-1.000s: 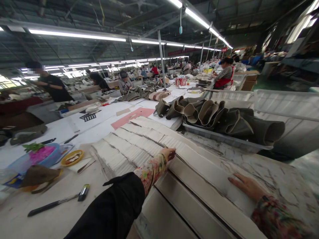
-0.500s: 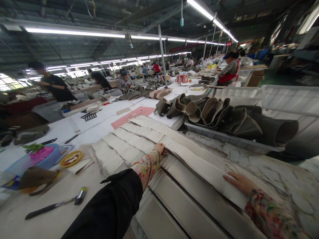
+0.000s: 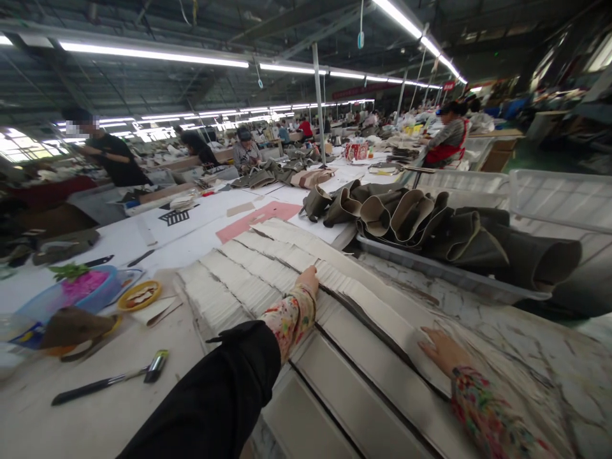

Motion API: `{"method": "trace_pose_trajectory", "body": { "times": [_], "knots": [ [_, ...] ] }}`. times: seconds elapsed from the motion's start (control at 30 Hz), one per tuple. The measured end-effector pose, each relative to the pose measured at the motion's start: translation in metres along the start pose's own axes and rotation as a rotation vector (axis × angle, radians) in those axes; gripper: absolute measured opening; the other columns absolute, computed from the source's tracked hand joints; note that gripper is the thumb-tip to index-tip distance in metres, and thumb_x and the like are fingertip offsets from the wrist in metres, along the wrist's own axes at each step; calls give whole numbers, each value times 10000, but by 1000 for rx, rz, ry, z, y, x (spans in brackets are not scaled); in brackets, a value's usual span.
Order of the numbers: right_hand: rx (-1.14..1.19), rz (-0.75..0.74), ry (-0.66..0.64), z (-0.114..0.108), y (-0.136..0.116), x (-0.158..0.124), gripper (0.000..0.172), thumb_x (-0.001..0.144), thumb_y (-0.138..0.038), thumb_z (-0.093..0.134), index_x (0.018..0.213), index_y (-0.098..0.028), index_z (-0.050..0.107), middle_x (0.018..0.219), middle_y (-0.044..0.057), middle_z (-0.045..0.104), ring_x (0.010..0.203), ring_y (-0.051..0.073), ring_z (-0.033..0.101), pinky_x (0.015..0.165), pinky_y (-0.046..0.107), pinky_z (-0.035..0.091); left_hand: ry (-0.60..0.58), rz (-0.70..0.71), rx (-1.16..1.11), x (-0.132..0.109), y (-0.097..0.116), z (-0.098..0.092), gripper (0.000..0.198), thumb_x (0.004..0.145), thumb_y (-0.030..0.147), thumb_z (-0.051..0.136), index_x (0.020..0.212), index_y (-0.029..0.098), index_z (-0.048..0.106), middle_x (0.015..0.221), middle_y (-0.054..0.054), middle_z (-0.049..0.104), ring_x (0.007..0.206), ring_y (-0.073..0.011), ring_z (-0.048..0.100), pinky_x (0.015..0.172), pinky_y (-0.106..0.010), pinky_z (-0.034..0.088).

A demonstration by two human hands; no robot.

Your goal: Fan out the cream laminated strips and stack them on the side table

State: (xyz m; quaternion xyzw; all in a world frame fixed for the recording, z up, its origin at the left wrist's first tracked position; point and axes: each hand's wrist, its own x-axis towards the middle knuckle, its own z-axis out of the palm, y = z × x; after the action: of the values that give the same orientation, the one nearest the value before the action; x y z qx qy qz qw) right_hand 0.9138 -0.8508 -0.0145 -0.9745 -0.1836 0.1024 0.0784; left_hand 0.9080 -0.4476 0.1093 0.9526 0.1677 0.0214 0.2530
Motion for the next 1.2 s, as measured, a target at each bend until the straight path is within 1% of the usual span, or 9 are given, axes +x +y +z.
{"method": "trace_pose_trajectory", "body": {
  "times": [0.17, 0.33, 0.47, 0.6, 0.7, 0.8, 0.93, 1.07, 1.2],
  "knots": [
    [-26, -187, 287, -13, -82, 6, 456, 842, -276, 319, 1264, -154, 439, 1269, 135, 452, 1164, 225, 423, 983, 379, 345, 48, 108, -35, -30, -16, -17, 309, 775, 162, 463, 1080, 177, 513, 947, -45, 592, 845, -150, 551, 805, -288, 426],
    [48, -320, 329, 2, -150, 7, 473, 867, -323, 224, 1167, -140, 541, 1112, 128, 551, 1086, 220, 477, 962, 386, 366, 45, 321, -112, -115, -65, -49, 303, 766, 177, 437, 1052, 194, 534, 895, -11, 594, 676, -94, 527, 713, -238, 450],
    [14, -339, 262, 16, -143, 17, 511, 836, -364, 239, 1168, -124, 543, 1105, 143, 560, 1073, 246, 499, 948, 410, 386, 164, 228, -149, -203, -150, -78, 285, 805, 223, 370, 1034, 176, 534, 900, -33, 600, 738, -112, 547, 723, -248, 466],
    [-11, -358, 194, 13, -136, 34, 558, 798, -394, 254, 1124, -69, 570, 1123, 203, 546, 1072, 287, 512, 934, 419, 415, 301, -142, -61, -308, -270, -98, 316, 802, 277, 353, 1054, 181, 517, 974, -57, 603, 848, -147, 572, 802, -295, 476],
    [42, -385, 227, 0, -166, 38, 629, 791, -452, 230, 1100, -26, 573, 1159, 242, 507, 1120, 325, 469, 940, 437, 418, 301, -387, 72, -398, -357, -104, 348, 744, 239, 407, 1054, 151, 539, 1080, -89, 587, 996, -185, 551, 917, -327, 427],
    [115, -483, 225, -14, -232, 23, 676, 779, -515, 217, 1138, -48, 549, 1208, 210, 480, 1165, 317, 429, 976, 445, 389, 284, -677, 189, -484, -421, -104, 358, 694, 222, 471, 1032, 162, 572, 1106, -79, 590, 1062, -209, 532, 972, -328, 382],
    [179, -713, 190, -14, -346, -21, 658, 779, -528, 248, 1136, -68, 553, 1224, 187, 482, 1177, 295, 423, 1007, 462, 351, 242, -951, 228, -561, -459, -104, 398, 711, 219, 480, 1087, 119, 561, 1161, -114, 557, 1098, -218, 510, 982, -320, 363],
    [152, -1009, 55, 18, -454, -72, 570, 822, -480, 275, 1156, -107, 548, 1260, 152, 473, 1183, 254, 426, 1001, 437, 363, 284, -1063, 167, -595, -467, -110, 415, 738, 214, 472, 1132, 103, 537, 1218, -135, 513, 1138, -221, 474, 999, -328, 342],
    [87, -1281, -122, 79, -546, -114, 524, 837, -460, 331, 1182, -119, 530, 1264, 138, 471, 1167, 221, 442, 956, 348, 417, 383, -1122, 135, -615, -500, -126, 411, 773, 243, 471, 1170, 143, 513, 1292, -103, 456, 1207, -190, 397, 1033, -298, 292]
  ]
}}
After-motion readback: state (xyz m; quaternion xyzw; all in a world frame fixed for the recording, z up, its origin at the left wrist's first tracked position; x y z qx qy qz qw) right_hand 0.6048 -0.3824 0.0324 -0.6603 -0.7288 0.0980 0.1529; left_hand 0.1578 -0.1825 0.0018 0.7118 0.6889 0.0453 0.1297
